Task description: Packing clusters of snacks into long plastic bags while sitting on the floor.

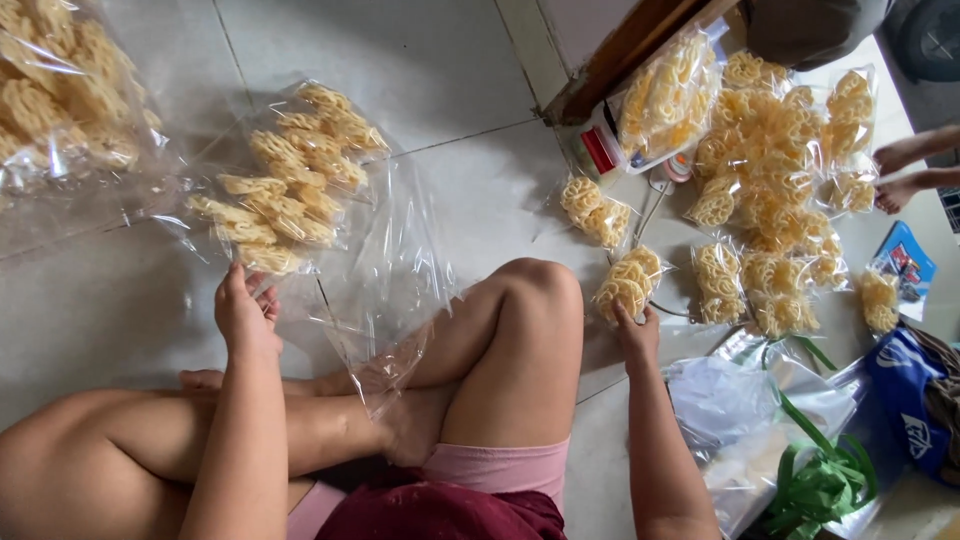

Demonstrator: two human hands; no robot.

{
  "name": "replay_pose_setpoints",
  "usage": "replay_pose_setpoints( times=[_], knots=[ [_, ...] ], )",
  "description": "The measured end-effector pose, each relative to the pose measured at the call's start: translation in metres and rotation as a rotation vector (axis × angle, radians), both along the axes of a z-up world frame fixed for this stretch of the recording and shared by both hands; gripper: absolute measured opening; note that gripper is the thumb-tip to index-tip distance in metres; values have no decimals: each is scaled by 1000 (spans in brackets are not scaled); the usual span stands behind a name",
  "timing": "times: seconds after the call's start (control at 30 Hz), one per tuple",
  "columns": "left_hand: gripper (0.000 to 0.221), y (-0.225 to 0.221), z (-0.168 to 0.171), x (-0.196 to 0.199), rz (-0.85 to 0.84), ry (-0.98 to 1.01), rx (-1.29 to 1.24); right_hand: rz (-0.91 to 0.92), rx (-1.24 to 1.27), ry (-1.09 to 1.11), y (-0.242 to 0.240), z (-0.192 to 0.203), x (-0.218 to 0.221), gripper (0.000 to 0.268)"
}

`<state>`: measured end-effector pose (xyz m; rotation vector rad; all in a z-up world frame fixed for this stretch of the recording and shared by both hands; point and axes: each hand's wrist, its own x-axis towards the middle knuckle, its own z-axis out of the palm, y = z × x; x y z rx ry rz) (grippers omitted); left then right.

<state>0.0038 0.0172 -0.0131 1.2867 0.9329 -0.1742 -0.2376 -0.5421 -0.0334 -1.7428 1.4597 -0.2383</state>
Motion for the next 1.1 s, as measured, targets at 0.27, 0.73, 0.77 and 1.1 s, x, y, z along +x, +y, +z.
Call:
replay_pose_setpoints(
  times=[0.27, 0.73, 0.77, 1.1],
  knots=[
    [48, 5, -6, -1, 3, 18, 25, 81, 319, -60, -5, 19, -14, 72],
    [39, 18, -13, 10, -7, 189, 118, 114, 348, 49, -30, 77, 47, 44],
    [39, 10, -1, 7, -15, 193, 114, 106, 344, 52, -44, 85, 43, 44],
    [43, 10, 0, 4, -10, 169, 139, -854, 232, -30, -201, -8, -46, 68]
  ],
)
